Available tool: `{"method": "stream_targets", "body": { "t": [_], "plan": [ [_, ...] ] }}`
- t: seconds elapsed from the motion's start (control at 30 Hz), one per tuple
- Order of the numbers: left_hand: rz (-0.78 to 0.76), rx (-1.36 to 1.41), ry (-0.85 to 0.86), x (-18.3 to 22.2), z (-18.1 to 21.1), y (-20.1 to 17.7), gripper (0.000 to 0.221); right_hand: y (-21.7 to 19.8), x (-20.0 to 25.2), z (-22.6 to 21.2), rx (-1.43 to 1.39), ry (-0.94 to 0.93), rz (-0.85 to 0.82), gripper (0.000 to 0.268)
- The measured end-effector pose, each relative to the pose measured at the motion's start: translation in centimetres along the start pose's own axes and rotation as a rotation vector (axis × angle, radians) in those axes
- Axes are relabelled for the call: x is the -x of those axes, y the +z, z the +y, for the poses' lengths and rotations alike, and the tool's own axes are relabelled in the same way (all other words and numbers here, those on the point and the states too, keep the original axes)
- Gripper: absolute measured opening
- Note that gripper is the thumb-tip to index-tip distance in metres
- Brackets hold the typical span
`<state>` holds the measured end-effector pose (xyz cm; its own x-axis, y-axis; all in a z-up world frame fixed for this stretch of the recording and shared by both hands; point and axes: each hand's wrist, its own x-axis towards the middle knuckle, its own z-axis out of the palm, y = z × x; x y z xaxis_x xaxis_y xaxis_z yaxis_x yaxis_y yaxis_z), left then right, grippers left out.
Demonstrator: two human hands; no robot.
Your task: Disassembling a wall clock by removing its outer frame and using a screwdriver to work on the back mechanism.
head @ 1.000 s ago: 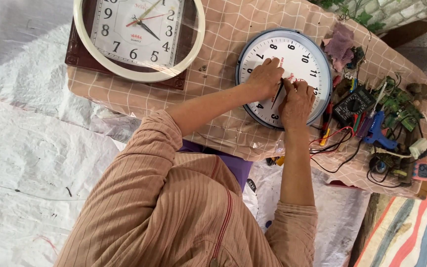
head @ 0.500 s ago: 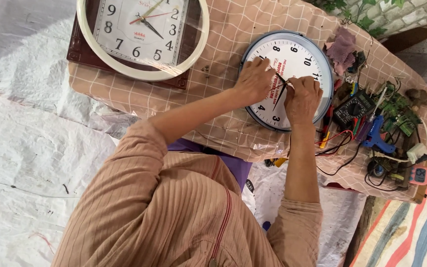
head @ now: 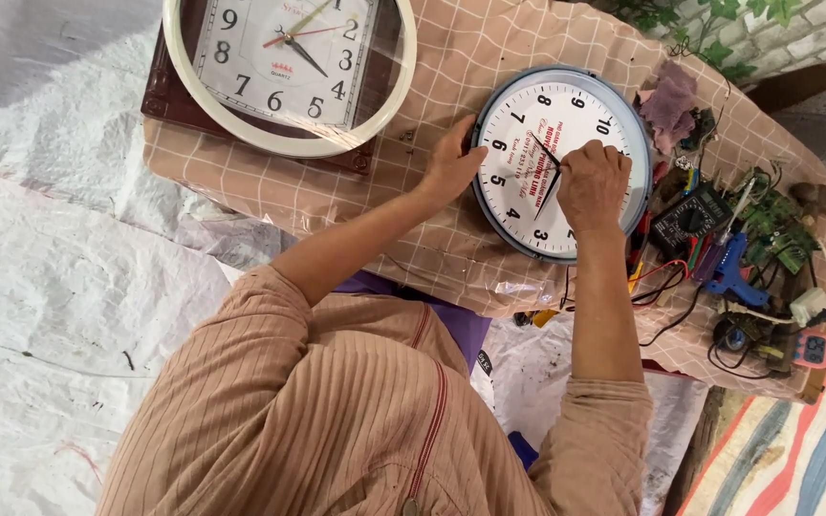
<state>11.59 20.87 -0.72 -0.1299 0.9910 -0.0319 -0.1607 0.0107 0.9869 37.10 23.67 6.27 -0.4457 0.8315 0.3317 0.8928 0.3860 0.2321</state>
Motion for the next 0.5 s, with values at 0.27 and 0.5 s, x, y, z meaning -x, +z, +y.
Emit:
{"method": "stream_targets", "body": {
  "t": [0.27, 0.5],
  "plan": [
    [-0.086, 0.256, 0.037, 0.5, -1.1, -0.1, 0.065, 1.1, 0.3, -1.2, -0.057, 0.224, -0.059, 0.010],
    [-0.155, 0.332, -0.003, 0.5, -1.1, -0.5, 0.068, 0.1, -0.6, -3.5, -0.076, 0.518, -0.098, 0.008]
  ]
}}
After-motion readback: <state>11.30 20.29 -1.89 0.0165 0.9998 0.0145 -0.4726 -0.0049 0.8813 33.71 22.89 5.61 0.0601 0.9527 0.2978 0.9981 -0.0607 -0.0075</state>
